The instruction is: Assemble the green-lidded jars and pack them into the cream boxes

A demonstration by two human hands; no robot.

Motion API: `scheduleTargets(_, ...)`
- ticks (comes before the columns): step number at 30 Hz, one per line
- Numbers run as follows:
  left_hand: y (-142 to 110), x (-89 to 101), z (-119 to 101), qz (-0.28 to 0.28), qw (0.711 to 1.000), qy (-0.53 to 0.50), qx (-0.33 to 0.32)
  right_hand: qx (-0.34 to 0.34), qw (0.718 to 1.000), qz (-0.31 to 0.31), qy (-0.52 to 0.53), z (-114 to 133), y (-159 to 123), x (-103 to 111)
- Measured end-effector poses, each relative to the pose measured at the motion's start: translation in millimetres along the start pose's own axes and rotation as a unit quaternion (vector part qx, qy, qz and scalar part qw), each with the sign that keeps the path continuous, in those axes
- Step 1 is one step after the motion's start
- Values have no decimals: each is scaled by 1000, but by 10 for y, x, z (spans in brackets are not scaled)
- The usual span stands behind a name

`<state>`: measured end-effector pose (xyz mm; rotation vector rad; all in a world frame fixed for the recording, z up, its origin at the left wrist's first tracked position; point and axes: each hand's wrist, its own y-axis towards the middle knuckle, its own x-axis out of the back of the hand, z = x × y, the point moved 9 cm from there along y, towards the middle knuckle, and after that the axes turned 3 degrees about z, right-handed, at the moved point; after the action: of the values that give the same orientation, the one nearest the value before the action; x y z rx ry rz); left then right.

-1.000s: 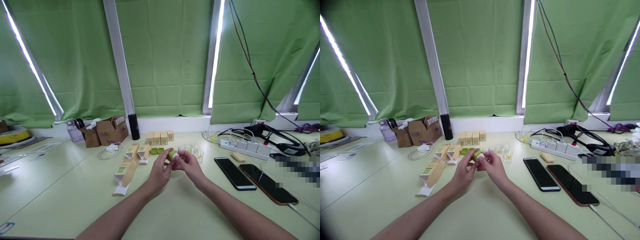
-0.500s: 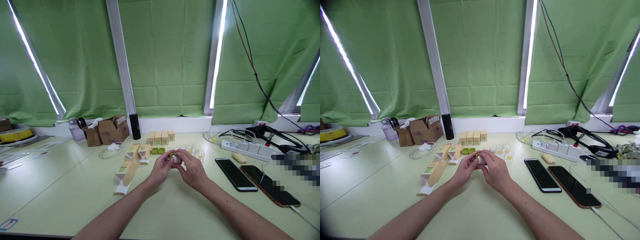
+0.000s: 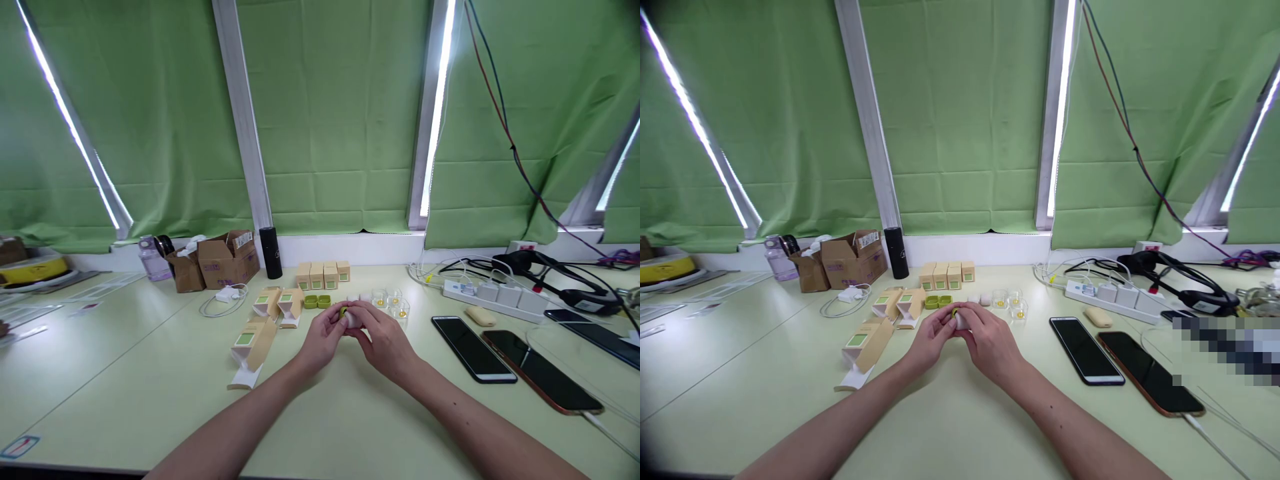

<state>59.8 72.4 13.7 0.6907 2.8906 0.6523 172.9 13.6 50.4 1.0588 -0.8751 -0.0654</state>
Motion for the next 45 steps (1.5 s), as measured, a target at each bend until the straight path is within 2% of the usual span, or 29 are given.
scheduleTargets(15,5,19,-39,-90,996,0,-7,28,1000,-8,-8,158,90,79)
scheduleTargets(18,2,14,-63,-84,996,4,-11,28,1000,-10,-5,141,76,67)
scheduleTargets(22,-29,-43,-113,-45,999,6,-9,19,1000,-23,-5,74,25,52)
scheduleTargets(26,-47,-101,-62,-16,1000,7,5,8,1000,-20,-11,29,-4,18)
scheduleTargets(31,-11,-88,18,-23,1000,14,6,16,999,-25,-18,27,-13,-6)
scheduleTargets(39,-24,-119,-78,-21,999,36,0,21,999,-34,-37,71,-2,30)
scheduleTargets(45,-17,-102,-48,-28,999,36,-6,16,999,-33,-35,65,6,18)
